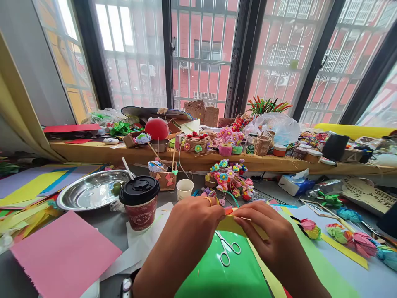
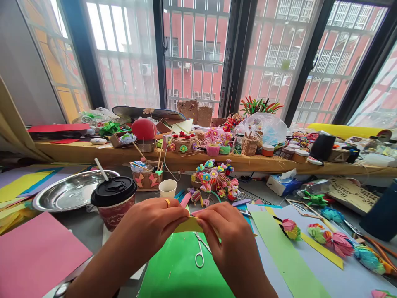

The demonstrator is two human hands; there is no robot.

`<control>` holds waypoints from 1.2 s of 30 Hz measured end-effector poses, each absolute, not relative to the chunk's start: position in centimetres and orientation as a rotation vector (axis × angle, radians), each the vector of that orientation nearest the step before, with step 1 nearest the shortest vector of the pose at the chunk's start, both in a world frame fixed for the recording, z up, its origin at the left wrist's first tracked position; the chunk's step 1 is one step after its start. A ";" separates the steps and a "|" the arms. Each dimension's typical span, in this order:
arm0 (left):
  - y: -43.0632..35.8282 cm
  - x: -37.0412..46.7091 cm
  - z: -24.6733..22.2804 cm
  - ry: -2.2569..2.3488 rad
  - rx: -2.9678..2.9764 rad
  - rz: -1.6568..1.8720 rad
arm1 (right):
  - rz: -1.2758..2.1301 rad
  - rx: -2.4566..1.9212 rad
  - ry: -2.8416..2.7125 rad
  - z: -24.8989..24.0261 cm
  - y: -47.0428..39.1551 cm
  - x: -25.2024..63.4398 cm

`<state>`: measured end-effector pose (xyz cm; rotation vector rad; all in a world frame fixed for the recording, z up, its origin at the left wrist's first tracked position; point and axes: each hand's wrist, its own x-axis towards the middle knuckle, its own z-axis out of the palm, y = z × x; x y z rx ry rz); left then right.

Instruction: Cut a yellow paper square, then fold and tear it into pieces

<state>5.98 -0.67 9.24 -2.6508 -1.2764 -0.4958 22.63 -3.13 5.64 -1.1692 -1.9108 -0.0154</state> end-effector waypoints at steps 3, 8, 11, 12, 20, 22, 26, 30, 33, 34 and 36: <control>-0.5 5.7 9.3 -1.261 -2.673 -0.500 | -0.020 -1.164 -1.905 5.6 -3.1 22.7; -0.1 3.6 9.7 -1.398 -2.613 -0.567 | -0.136 -1.292 -1.873 5.5 -2.5 24.6; 0.5 2.0 9.7 -1.488 -2.572 -0.668 | -0.286 -1.355 -1.802 5.4 -2.1 25.8; 0.7 1.5 9.7 -1.505 -2.586 -0.732 | -0.336 -1.383 -1.754 5.4 -2.0 26.1; 2.8 1.0 9.2 -1.880 -2.670 -1.866 | 0.156 -1.504 -1.238 6.4 -2.6 25.4; 3.0 1.9 9.0 -1.916 -2.742 -2.085 | 0.338 -1.415 -1.328 6.2 -2.5 24.7; 3.2 3.5 8.8 -1.973 -2.864 -2.186 | 0.510 -1.296 -1.455 5.4 -1.7 23.6; 3.3 4.2 8.8 -1.921 -2.996 -2.129 | 0.599 -1.275 -1.473 5.3 -1.6 23.5; 3.3 4.4 8.8 -1.812 -3.013 -2.410 | 0.651 -1.251 -1.585 6.0 -2.0 23.4; 3.3 4.5 8.8 -1.790 -3.009 -2.501 | 0.656 -1.236 -1.617 6.2 -2.2 23.4; 3.3 4.7 8.7 -1.783 -2.995 -2.604 | 0.666 -1.205 -1.651 6.5 -2.4 23.2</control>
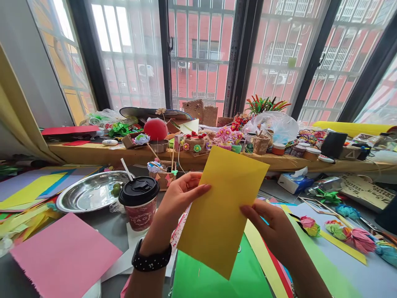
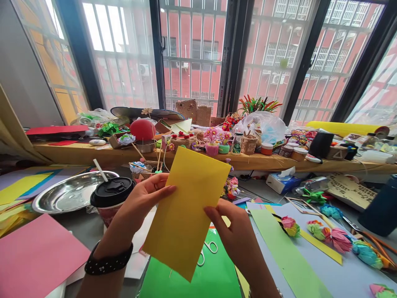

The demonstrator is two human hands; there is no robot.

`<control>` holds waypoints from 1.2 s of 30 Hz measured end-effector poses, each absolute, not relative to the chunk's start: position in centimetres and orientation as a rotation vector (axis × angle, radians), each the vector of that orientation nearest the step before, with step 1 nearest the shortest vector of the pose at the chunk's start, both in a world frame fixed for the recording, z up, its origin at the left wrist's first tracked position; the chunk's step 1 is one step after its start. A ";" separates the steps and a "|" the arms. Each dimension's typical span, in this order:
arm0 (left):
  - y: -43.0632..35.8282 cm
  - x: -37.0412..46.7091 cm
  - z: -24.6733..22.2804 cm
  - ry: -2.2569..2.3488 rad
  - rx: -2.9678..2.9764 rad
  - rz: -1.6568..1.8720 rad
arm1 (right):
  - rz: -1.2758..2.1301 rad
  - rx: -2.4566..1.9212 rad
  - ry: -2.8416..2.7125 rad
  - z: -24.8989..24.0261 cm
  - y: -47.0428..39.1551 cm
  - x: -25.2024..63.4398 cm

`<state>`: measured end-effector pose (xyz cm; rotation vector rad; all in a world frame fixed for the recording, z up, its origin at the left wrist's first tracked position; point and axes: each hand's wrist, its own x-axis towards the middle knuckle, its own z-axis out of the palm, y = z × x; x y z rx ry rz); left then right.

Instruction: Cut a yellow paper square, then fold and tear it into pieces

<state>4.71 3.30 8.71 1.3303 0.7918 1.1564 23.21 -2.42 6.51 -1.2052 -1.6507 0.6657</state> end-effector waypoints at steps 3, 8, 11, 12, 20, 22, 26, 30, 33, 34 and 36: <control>3.4 5.0 8.5 0.784 1.285 1.171 | 0.688 -1.181 -1.607 6.4 -2.4 23.1; 3.7 5.2 8.2 0.782 1.243 1.197 | 0.807 -1.071 -1.409 6.1 -2.2 23.2; 3.9 5.2 8.2 0.770 1.241 1.177 | 0.900 -1.016 -1.331 6.3 -2.3 23.1; 3.9 5.2 8.1 0.765 1.239 1.168 | 0.933 -0.998 -1.309 6.3 -2.3 23.0; 3.8 5.5 8.1 0.740 1.223 1.183 | 0.994 -0.973 -1.237 6.4 -2.2 22.6; 3.6 5.6 8.3 0.749 1.241 1.181 | 0.990 -0.988 -1.252 6.2 -2.1 22.7; 3.4 5.2 8.3 0.785 1.418 0.992 | 0.852 -1.102 -1.293 5.8 -1.9 23.2; 3.8 4.4 8.0 0.887 1.634 0.832 | 0.702 -1.162 -1.213 5.5 -1.7 23.5; 4.0 4.3 7.8 0.949 1.744 0.849 | 0.697 -1.201 -1.243 5.4 -1.6 23.6; 4.0 4.3 7.8 0.964 1.780 0.860 | 0.703 -1.213 -1.259 5.4 -1.6 23.6; 3.9 4.5 7.9 1.006 1.855 0.889 | 0.709 -1.232 -1.265 5.3 -1.5 23.6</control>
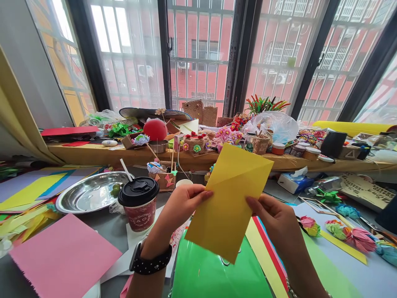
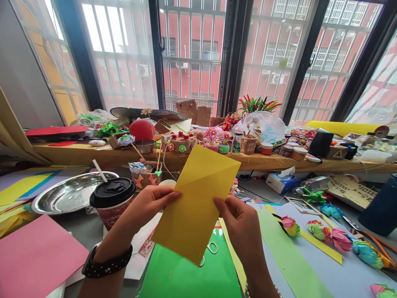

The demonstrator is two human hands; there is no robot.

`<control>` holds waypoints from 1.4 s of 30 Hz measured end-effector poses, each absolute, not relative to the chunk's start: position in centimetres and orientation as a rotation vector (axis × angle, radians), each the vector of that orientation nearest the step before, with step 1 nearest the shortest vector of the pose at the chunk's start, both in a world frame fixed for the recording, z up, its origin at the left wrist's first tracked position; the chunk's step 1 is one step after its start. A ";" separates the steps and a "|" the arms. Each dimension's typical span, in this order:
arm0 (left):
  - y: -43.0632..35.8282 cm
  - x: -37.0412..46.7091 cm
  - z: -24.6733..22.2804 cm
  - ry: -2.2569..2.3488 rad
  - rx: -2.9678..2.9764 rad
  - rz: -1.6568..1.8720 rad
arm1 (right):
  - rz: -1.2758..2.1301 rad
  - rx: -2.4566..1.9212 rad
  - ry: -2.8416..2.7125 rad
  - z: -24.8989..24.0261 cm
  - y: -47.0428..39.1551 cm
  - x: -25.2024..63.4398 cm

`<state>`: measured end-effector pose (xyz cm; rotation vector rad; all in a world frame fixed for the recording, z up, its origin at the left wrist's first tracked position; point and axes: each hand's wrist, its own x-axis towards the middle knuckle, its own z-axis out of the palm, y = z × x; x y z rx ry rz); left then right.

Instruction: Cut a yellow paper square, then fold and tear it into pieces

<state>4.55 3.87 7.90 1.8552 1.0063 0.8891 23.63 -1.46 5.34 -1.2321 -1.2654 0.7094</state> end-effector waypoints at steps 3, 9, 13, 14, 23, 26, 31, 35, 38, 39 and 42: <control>3.6 4.8 8.0 1.060 1.918 0.927 | 0.700 -1.228 -1.225 5.2 -1.3 23.6; 3.6 4.1 8.1 0.866 1.678 0.733 | 0.707 -1.169 -1.146 5.0 -1.1 24.1; 3.8 2.9 8.0 0.977 1.669 0.698 | 0.658 -1.146 -1.049 4.9 -1.1 24.8; 3.8 2.7 8.0 0.985 1.655 0.706 | 0.656 -1.136 -1.029 4.9 -1.1 24.9; 3.5 1.9 8.4 0.960 1.609 0.731 | 0.675 -1.084 -0.932 4.9 -1.2 24.7; 3.7 1.2 8.3 0.968 1.649 0.706 | 0.682 -1.079 -0.879 4.8 -1.0 24.9; 3.8 1.0 8.3 1.041 1.673 0.926 | 0.701 -1.117 -0.965 5.0 -1.1 25.0; 3.4 3.4 8.5 0.861 1.592 0.973 | 0.810 -1.122 -1.154 5.4 -1.5 24.2; 3.4 5.0 8.1 0.763 1.482 0.813 | 0.870 -1.088 -1.185 5.7 -1.8 23.4; 3.5 5.3 7.9 0.780 1.459 0.797 | 0.871 -1.086 -1.181 5.8 -1.8 23.2; 3.7 5.4 7.6 0.821 1.439 0.820 | 0.875 -1.088 -1.155 5.8 -1.8 23.1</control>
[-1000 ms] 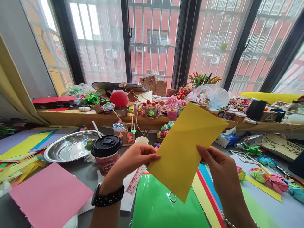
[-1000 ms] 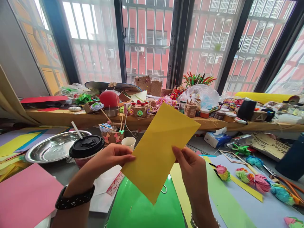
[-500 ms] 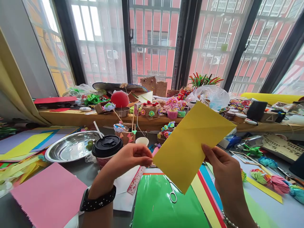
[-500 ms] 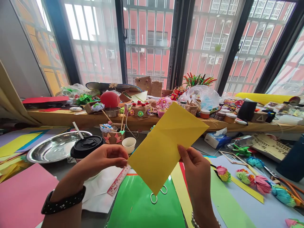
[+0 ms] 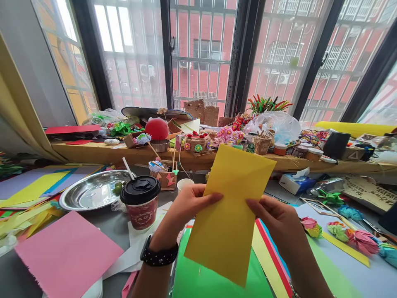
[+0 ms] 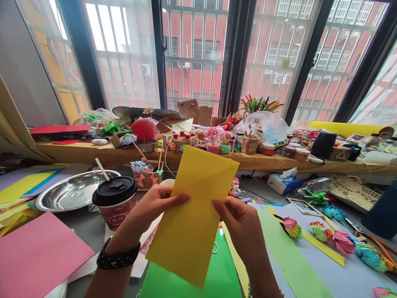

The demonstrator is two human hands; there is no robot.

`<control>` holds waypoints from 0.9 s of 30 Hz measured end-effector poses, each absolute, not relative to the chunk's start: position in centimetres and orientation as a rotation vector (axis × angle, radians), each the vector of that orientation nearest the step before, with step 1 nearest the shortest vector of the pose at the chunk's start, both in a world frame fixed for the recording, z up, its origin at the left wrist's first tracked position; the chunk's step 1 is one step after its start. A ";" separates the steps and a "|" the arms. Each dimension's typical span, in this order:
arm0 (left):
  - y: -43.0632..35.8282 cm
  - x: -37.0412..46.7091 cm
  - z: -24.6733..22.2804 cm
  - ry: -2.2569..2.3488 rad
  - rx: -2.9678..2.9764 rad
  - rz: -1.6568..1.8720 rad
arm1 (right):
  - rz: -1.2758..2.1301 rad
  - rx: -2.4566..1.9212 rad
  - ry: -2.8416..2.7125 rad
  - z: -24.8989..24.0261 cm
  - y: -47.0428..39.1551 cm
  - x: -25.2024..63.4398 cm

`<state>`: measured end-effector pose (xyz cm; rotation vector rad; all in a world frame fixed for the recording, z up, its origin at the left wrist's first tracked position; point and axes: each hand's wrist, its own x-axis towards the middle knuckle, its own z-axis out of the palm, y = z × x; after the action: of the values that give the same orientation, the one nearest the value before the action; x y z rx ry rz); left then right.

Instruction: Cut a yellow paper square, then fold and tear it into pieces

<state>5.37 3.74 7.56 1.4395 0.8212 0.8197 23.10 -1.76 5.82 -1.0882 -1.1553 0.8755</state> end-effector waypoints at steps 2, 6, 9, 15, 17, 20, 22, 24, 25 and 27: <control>3.8 5.1 7.5 0.817 1.449 0.836 | 0.893 -1.099 -1.138 5.8 -1.7 23.3; 3.9 5.0 7.7 0.845 1.424 0.919 | 0.959 -1.068 -1.125 5.8 -1.6 24.0; 3.9 5.2 7.8 0.829 1.364 1.033 | 1.051 -1.012 -1.169 5.8 -1.6 24.4; 4.3 5.5 7.4 0.870 1.425 1.128 | 0.932 -1.084 -1.192 5.5 -1.4 24.2; 4.3 6.0 7.3 0.932 1.500 1.209 | 0.814 -1.150 -1.188 5.3 -1.3 24.1; 4.0 6.9 7.0 1.025 1.623 1.316 | 0.658 -1.258 -1.240 5.1 -1.2 23.9; 3.7 7.6 6.8 1.060 1.689 1.333 | 0.620 -1.294 -1.292 5.0 -1.3 23.8; 3.4 8.1 6.6 1.067 1.704 1.320 | 0.617 -1.298 -1.330 5.1 -1.5 23.6; 3.2 8.4 6.5 1.060 1.702 1.304 | 0.621 -1.290 -1.350 5.1 -1.6 23.5; 3.1 8.8 6.5 0.999 1.666 1.265 | 0.633 -1.251 -1.403 5.3 -1.8 23.3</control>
<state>8.81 3.08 6.46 1.6664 0.9990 1.2649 23.31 -1.78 5.28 -1.2514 -1.4027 0.6334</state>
